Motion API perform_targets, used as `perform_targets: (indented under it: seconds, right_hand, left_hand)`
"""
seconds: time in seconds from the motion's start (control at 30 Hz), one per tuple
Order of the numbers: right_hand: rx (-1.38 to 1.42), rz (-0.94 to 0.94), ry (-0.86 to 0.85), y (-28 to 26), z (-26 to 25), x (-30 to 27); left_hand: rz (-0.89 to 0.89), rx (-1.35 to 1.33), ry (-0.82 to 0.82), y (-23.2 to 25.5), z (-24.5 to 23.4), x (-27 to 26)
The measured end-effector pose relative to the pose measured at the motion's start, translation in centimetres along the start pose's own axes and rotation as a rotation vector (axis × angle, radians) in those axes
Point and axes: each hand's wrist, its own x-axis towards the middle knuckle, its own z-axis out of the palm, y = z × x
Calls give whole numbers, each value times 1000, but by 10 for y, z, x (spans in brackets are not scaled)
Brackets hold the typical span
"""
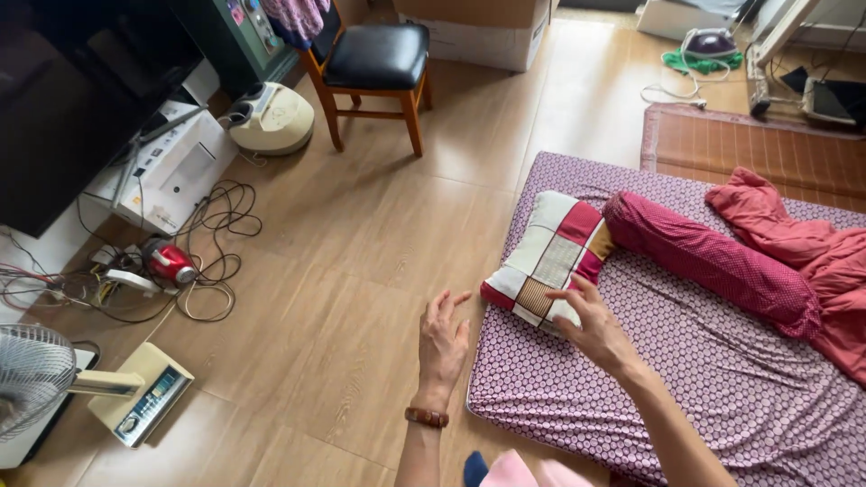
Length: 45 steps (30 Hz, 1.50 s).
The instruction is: Folding a blanket on a bed and moving various pillows and bolsters to organize a bedroom.
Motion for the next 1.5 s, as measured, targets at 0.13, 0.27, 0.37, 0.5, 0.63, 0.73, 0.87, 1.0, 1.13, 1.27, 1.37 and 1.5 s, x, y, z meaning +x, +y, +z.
perform_targets:
  seconds: [0.13, 0.27, 0.37, 0.5, 0.63, 0.73, 0.87, 1.0, 1.13, 1.27, 1.37, 1.5]
  right_hand:
    - [9, -52, 18, -10, 2, 58]
    - [-20, -43, 92, -22, 1, 105]
    - [-23, -19, 129, -36, -10, 156]
    - [-60, -94, 200, -33, -18, 243]
    - [-27, -22, 256, -47, -45, 336]
    - [6, 33, 247, -55, -61, 398]
    - [-37, -29, 296, -57, -84, 479]
    - [8, -107, 287, -49, -100, 565]
    - [-52, -200, 313, -43, -119, 673]
    - [-67, -100, 322, -53, -144, 790]
    - [-88, -71, 324, -71, -179, 870]
    - [-79, -84, 377, -69, -205, 963]
  left_hand:
    - [23, -2, 4, -11, -19, 53]
    - [8, 16, 14, -26, -36, 108]
    - [6, 7, 23, -30, -44, 172]
    - [8, 2, 2, -34, -48, 263]
    - [32, -10, -55, -30, -47, 375]
    - [71, -20, -67, -28, -50, 446]
    - [87, -47, -23, -33, -46, 526]
    - [103, -24, -1, -62, -27, 614]
    - [132, -21, 38, -76, -3, 722]
    - [59, -71, -6, -72, -5, 842]
    - [43, -85, -9, -68, 3, 939]
    - [189, -55, 53, -63, 29, 1050]
